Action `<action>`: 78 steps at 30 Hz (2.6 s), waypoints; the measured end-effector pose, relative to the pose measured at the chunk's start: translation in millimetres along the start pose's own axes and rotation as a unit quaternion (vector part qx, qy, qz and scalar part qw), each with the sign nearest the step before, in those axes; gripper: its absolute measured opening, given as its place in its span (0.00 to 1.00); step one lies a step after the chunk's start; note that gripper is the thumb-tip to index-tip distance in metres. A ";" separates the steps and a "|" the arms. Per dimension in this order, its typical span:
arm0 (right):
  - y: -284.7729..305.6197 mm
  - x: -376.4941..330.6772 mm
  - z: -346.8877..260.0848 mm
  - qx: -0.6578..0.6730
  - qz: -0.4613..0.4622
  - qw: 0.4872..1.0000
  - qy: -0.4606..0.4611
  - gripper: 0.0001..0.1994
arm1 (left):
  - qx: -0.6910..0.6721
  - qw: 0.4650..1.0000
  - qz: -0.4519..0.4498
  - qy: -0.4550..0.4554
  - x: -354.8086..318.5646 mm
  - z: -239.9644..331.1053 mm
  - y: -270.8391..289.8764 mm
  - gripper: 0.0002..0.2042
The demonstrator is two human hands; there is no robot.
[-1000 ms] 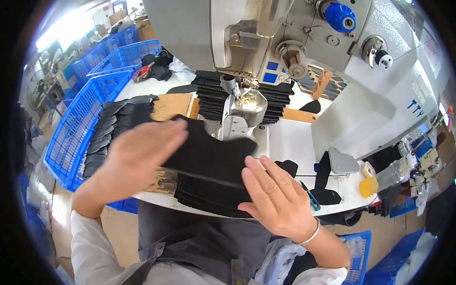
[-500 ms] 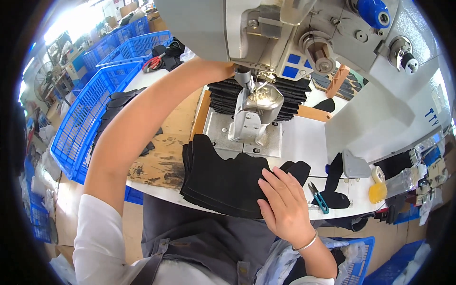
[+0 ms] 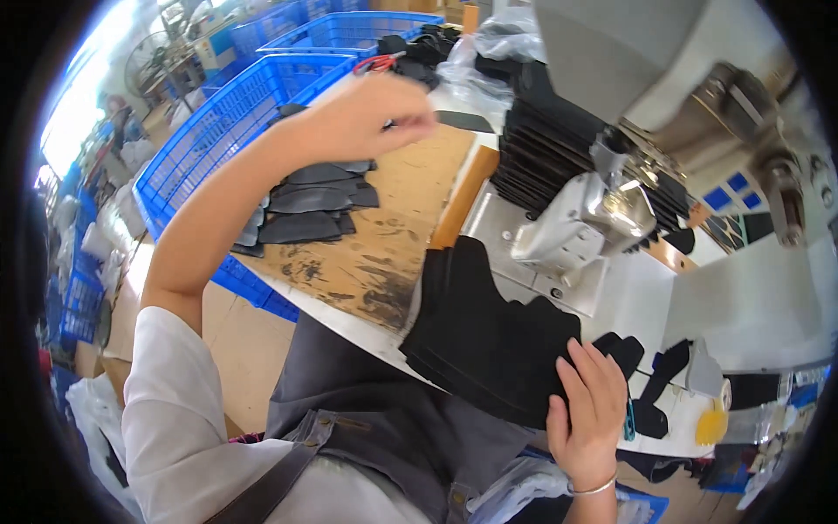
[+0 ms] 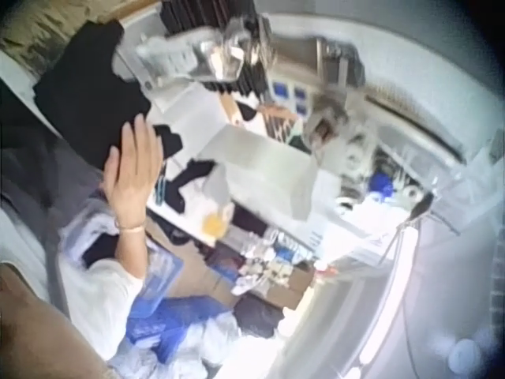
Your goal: The worker is aligning, inspecting, and stacking black fabric pieces, which are components of a shoe upper, at a manufacturing workstation.
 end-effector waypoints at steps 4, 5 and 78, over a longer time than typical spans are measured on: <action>-3.0 2.6 -2.4 0.032 -0.004 0.999 0.023 0.13 | -0.096 0.982 -0.078 0.143 -108.4 -57.5 -22.1 0.06; -1.8 1.7 -4.3 0.027 0.000 0.999 0.032 0.10 | -0.127 0.967 -0.095 0.199 -128.9 -68.8 -28.1 0.06; -11.4 11.9 21.7 0.269 -0.155 0.930 -0.195 0.18 | -0.429 0.845 -0.274 0.162 1.2 153.0 -118.0 0.17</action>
Point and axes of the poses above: each hand's wrist, its own x-axis towards the middle knuckle, its own y-axis out of the back of the hand, z = x × y, the point moved 9 cm from there along x, towards the middle knuckle, and after that the axes turned 10 degrees about -x, right-handed, at the moved point
